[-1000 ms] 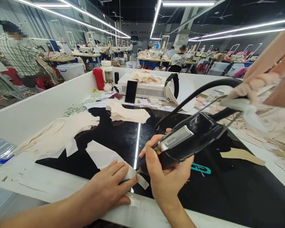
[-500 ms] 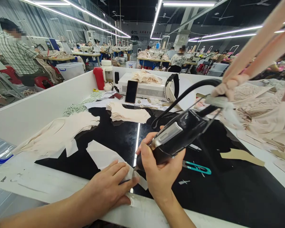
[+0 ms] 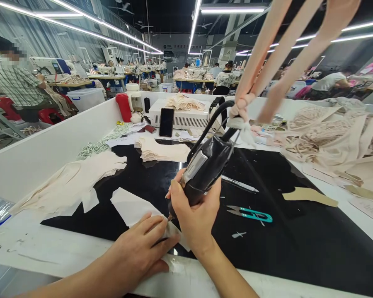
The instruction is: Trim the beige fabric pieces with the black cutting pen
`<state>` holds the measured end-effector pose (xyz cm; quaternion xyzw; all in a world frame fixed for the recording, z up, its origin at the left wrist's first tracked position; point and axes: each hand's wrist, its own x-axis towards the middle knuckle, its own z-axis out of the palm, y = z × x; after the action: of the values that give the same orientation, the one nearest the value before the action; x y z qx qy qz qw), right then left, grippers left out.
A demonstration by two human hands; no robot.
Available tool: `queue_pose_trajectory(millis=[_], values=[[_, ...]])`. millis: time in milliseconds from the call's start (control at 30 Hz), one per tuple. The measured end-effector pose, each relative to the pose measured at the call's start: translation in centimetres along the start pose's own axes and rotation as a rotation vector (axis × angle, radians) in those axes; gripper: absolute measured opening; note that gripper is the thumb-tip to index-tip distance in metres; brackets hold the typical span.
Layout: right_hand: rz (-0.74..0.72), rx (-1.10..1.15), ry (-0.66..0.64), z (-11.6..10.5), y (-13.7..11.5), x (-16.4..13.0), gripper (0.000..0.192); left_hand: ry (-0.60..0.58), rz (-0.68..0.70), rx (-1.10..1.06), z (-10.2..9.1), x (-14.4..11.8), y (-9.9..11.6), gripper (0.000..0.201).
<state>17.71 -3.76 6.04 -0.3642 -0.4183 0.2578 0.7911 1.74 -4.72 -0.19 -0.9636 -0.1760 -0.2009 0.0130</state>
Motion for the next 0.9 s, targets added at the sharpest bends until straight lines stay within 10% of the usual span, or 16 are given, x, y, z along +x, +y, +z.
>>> queue_pose_trajectory(millis=[700,900], values=[[0.005,0.015,-0.022,1.0,0.7,0.2,0.036,-0.033,-0.024,-0.062,-0.4,-0.4,0.2,0.068],[-0.007,0.028,-0.042,0.9,0.3,1.0,0.033,-0.078,-0.08,-0.143,-3.9,-0.2,-1.5,0.028]])
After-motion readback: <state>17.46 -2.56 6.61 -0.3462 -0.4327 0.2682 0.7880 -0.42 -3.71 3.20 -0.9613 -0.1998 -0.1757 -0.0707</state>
